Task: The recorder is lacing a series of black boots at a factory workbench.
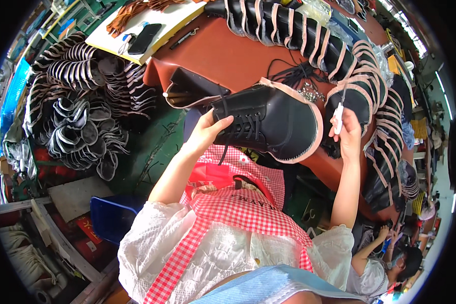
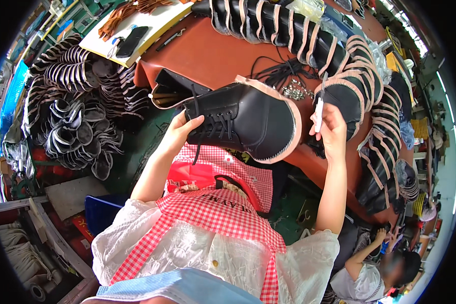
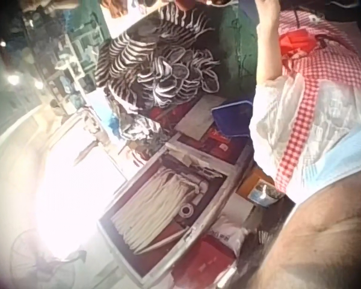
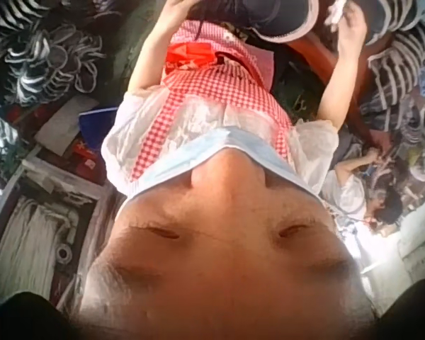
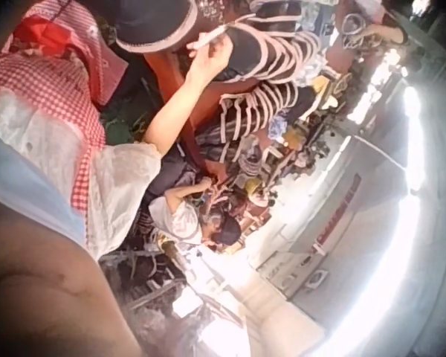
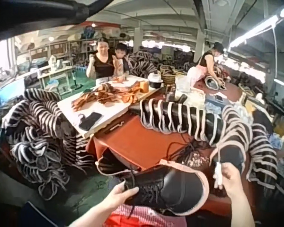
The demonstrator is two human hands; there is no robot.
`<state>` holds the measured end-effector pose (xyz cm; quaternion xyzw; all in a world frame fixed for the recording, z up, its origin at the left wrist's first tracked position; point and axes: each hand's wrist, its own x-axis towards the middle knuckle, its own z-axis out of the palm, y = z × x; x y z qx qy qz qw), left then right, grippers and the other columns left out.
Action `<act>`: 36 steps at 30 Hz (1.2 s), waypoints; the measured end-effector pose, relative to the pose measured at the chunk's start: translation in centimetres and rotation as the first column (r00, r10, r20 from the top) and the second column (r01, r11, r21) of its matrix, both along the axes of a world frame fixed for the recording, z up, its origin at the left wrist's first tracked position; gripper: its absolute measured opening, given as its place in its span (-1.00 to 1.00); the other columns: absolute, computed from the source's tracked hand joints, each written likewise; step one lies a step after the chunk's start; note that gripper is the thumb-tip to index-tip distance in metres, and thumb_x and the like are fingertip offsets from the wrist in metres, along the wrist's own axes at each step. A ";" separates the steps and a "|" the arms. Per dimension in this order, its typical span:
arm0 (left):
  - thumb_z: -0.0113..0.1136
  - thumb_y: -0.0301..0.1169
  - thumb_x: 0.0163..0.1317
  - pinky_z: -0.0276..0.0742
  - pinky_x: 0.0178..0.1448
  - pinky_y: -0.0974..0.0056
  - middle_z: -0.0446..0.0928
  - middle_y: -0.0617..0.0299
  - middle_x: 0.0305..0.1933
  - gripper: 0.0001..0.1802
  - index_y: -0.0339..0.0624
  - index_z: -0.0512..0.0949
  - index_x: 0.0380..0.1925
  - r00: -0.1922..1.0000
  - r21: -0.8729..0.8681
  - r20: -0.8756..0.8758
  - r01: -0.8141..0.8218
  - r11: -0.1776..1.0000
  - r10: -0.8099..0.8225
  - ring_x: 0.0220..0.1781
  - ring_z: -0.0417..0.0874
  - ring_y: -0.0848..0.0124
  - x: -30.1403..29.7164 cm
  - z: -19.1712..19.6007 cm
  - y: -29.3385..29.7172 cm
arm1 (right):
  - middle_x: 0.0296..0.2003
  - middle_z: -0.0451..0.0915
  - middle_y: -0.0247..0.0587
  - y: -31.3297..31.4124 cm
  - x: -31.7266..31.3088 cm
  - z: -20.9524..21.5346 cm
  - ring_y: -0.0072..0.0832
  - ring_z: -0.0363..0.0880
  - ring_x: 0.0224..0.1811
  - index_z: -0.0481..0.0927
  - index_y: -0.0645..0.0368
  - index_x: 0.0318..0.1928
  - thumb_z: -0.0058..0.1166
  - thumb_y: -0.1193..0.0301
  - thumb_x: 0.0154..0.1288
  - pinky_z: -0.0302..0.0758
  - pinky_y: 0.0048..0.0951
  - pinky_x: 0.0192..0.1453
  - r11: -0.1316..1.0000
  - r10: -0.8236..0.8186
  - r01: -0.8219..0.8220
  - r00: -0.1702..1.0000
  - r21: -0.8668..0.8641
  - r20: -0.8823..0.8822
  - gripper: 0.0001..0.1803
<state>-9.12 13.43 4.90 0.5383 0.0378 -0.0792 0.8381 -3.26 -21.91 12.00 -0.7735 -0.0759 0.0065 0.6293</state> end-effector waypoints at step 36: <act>0.08 -0.49 0.25 0.48 0.15 0.20 0.52 0.17 0.05 -0.60 -0.26 0.37 0.10 0.984 -0.483 -0.163 -0.020 0.875 -0.067 0.06 0.56 0.33 0.3 1.9 -3.4 | -0.34 0.60 -0.19 6.1 -6.5 5.4 -0.65 0.54 -0.45 0.45 0.34 -0.06 0.11 0.70 0.10 0.49 -0.68 -0.41 0.947 0.098 -0.162 0.968 0.278 0.232 -0.66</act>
